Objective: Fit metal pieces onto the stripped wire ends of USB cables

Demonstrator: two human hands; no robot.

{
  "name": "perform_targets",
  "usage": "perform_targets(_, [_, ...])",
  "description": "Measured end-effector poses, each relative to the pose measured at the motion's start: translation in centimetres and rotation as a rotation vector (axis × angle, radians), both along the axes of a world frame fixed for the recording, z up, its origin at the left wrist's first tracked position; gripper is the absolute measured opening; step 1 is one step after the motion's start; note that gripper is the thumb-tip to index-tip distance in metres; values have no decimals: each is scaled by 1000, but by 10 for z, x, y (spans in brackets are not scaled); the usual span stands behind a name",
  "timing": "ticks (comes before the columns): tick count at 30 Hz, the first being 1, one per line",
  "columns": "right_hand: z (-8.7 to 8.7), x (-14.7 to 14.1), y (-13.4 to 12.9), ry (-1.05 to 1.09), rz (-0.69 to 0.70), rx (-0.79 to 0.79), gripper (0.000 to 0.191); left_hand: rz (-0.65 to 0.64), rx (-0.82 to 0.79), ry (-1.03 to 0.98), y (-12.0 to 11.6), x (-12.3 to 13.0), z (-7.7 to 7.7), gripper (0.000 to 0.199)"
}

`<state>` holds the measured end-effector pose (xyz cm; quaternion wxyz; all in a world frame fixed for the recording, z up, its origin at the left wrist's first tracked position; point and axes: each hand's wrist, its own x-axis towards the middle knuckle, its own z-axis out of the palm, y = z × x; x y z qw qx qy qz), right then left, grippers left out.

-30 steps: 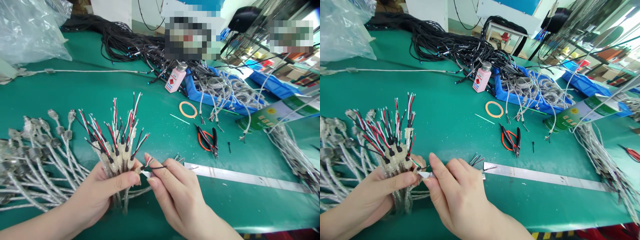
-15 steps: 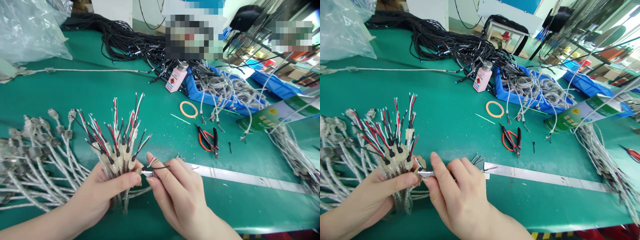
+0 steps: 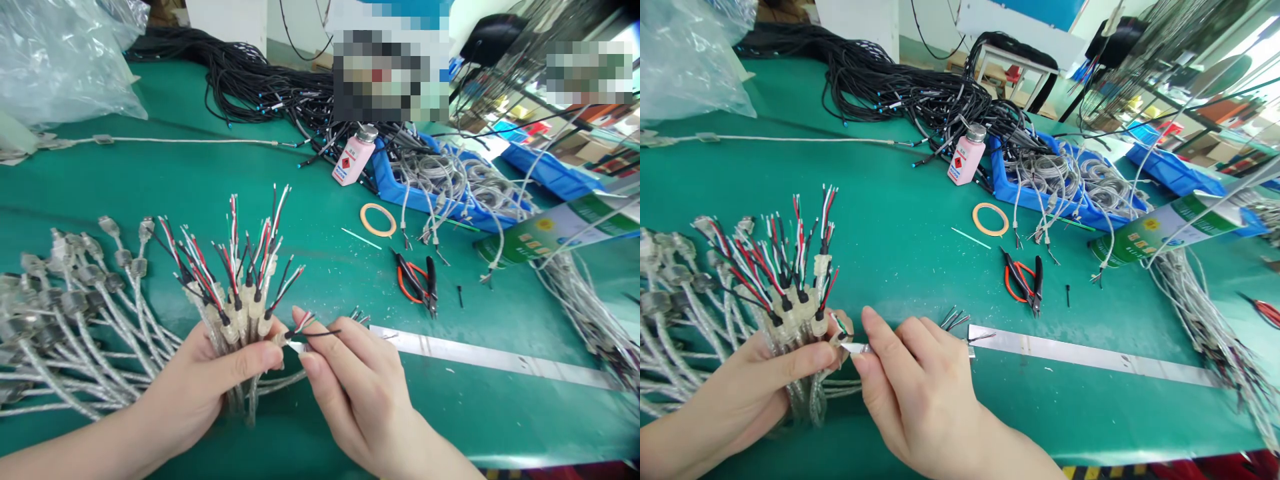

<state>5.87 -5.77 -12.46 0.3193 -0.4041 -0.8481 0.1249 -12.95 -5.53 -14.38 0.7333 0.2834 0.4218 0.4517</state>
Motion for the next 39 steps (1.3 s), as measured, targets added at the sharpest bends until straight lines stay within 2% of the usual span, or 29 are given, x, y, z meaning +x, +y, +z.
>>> perform_targets(14, [-2, 0, 0, 7, 10, -43, 34, -1, -13, 33, 1, 0, -1, 10])
perform_targets(22, [1, -2, 0, -22, -28, 30, 33, 32, -61, 58, -1, 0, 0, 14])
perform_targets(31, [-2, -4, -2, -51, -63, 124, 31, 45, -84, 44, 0, 2, 3, 16])
perform_targets(39, [-3, -5, -3, -53, -77, 129, 25, 55, -77, 40, -2, 2, 5, 16])
